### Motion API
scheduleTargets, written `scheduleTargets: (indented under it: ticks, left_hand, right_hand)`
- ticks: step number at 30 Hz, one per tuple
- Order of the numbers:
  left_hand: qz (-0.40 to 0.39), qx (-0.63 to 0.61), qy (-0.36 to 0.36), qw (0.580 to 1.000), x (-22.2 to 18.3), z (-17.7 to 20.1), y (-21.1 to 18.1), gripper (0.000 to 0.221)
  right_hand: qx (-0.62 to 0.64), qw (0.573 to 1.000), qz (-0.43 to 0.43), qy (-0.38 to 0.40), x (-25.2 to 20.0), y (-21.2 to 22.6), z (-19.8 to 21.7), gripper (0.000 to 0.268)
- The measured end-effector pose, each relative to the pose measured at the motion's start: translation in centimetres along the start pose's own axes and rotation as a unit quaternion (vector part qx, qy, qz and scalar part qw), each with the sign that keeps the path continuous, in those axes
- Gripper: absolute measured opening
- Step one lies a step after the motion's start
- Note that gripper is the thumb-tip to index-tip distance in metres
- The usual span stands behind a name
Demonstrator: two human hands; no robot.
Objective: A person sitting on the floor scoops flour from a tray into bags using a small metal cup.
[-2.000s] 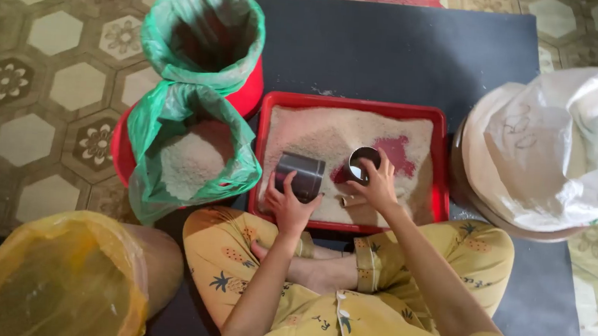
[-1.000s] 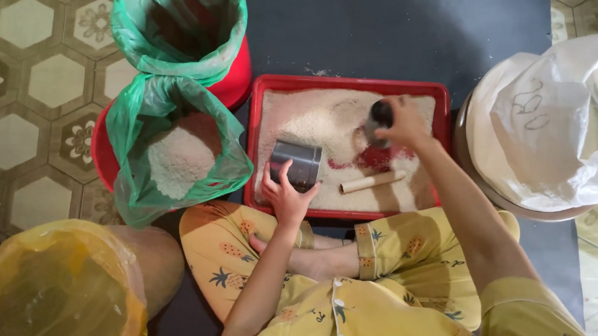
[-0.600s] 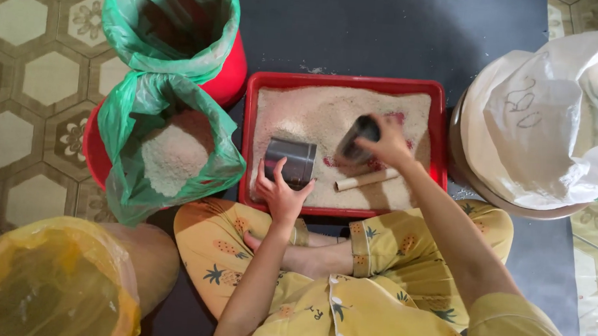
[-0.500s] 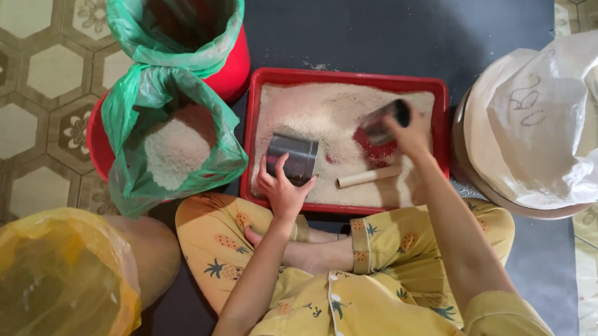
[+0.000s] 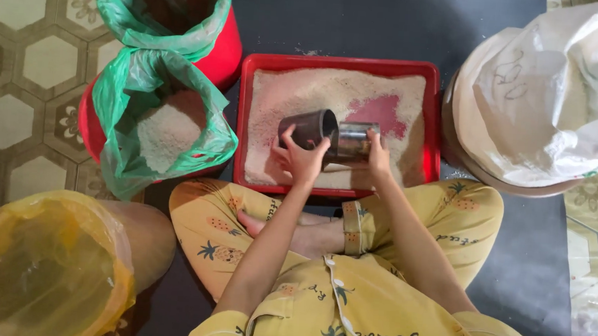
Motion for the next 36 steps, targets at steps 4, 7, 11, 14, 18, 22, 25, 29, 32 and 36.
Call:
scheduleTargets:
  ticks: [4, 7, 11, 14, 18, 22, 25, 29, 32, 36]
  left_hand:
    - [0.123, -0.086, 0.024, 0.988, 2.2, -1.2, 2.4, 0.109]
    - [0.239, -0.23, 0.065, 0.941, -0.4, 0.3, -0.9, 0.122]
    - [0.238, -0.328, 0.074, 0.911, -1.1, 2.3, -3.8, 0.096]
    - [0.175, -0.28, 0.061, 0.942, 1.3, 3.6, -3.0, 0.105]
    - [0.054, -0.218, 0.032, 0.974, 0.7, 6.4, -7.5, 0.098]
    - [-0.068, -0.139, -0.006, 0.988, 1.4, 5.3, -7.9, 0.096]
    - [-0.221, -0.067, 0.008, 0.973, -0.5, 5.0, -10.7, 0.096]
    - [-0.407, 0.097, 0.052, 0.907, -3.2, 3.2, -13.5, 0.096]
    - [-0.487, 0.165, 0.089, 0.853, -4.1, 1.7, -13.7, 0.097]
    - [-0.584, 0.188, 0.116, 0.781, -4.7, 0.4, -13.8, 0.096]
  right_hand:
    - [0.127, 0.986, -0.107, 0.008, 2.3, -1.3, 2.3, 0.096]
    - [0.084, 0.994, 0.034, -0.054, 4.4, 0.5, 5.0, 0.074]
    - [-0.21, 0.951, 0.186, -0.129, 4.0, 4.7, 6.4, 0.09]
    - [-0.412, 0.836, 0.297, -0.209, 3.9, 5.3, 4.1, 0.099]
    - [-0.474, 0.77, 0.389, -0.174, 2.9, 4.4, -3.0, 0.114]
    - [-0.437, 0.814, 0.384, -0.011, -1.4, 5.6, -6.0, 0.12]
    - [-0.27, 0.887, 0.367, 0.074, -3.4, 5.3, -4.0, 0.113]
    - [-0.408, 0.818, 0.405, -0.026, -0.1, -0.2, -0.5, 0.065]
    - [-0.536, 0.761, 0.364, -0.015, 2.4, -4.9, -0.2, 0.046]
    - [-0.602, 0.725, 0.334, 0.004, 2.3, -5.7, -1.2, 0.032]
Point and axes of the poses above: each hand's wrist, its own x-axis towards the middle knuckle, its own z-axis out of the back of the hand, y = z × x, the point moved 8 cm from there along x, towards the middle knuckle, and after that the axes turned 10 degrees about -x, right-handed, at the moved point
